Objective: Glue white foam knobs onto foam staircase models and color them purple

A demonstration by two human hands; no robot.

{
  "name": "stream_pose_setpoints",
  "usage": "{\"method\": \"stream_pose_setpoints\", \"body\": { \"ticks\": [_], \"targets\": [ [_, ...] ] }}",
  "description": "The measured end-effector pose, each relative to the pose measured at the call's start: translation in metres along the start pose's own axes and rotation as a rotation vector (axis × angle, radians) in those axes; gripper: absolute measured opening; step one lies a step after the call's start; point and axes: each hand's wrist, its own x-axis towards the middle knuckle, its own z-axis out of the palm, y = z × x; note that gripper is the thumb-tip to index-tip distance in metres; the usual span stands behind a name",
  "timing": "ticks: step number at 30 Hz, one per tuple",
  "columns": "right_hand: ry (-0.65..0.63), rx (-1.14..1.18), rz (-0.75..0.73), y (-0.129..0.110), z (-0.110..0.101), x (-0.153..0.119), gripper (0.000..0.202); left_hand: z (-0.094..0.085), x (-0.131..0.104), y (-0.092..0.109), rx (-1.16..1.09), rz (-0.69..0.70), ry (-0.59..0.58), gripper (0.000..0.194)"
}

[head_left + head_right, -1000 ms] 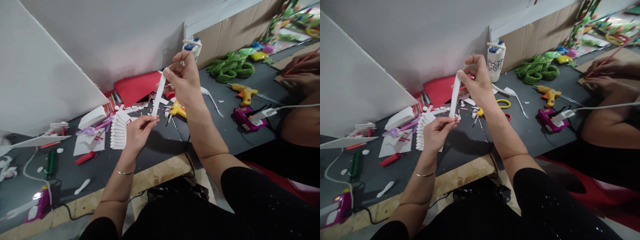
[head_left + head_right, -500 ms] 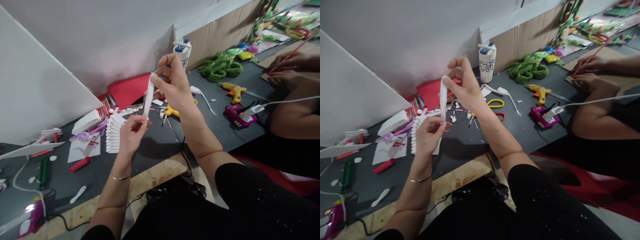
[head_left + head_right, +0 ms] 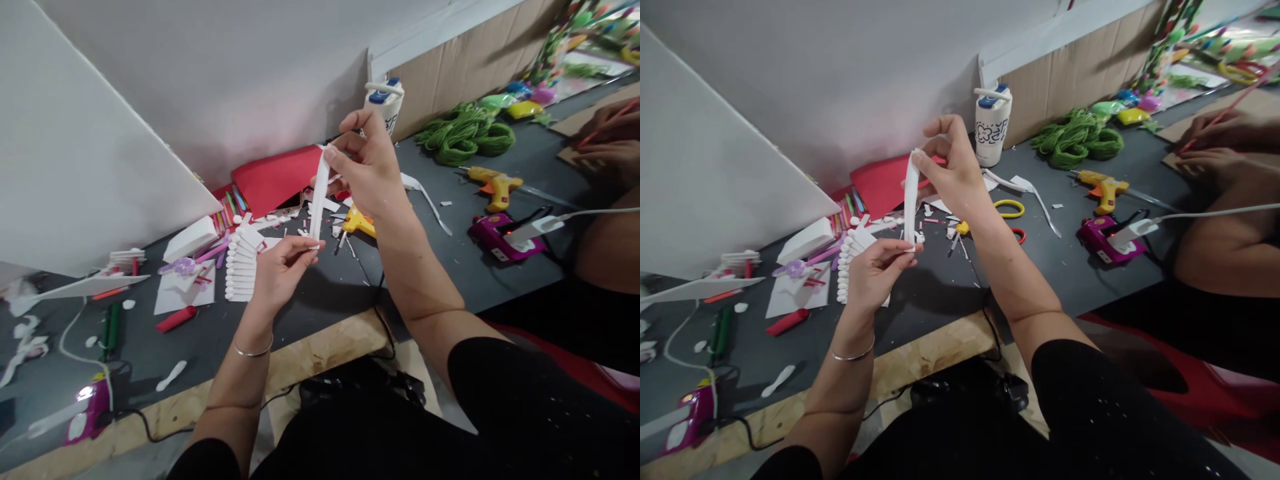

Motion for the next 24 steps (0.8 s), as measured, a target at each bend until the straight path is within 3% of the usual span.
{"method": "stream_pose_setpoints", "body": {
  "ticks": [10,19,24],
  "targets": [
    [-0.028,-0.021,-0.023,0.008,0.0,0.004,0.045,-0.001,0.003,-0.004,0.023,0.021,0.034,0.018],
    [-0.056,-0.01,-0.004,-0.005,0.008,-0.005,0.044,-0.003,0.005,-0.004,-0.007,0.027,0.044,0.028],
    [-0.146,0.011,0.025,-0.012,0.011,-0.009,0.046,-0.004,0.004,-0.003,0.017,0.066,0.042,0.027]
  ]
}}
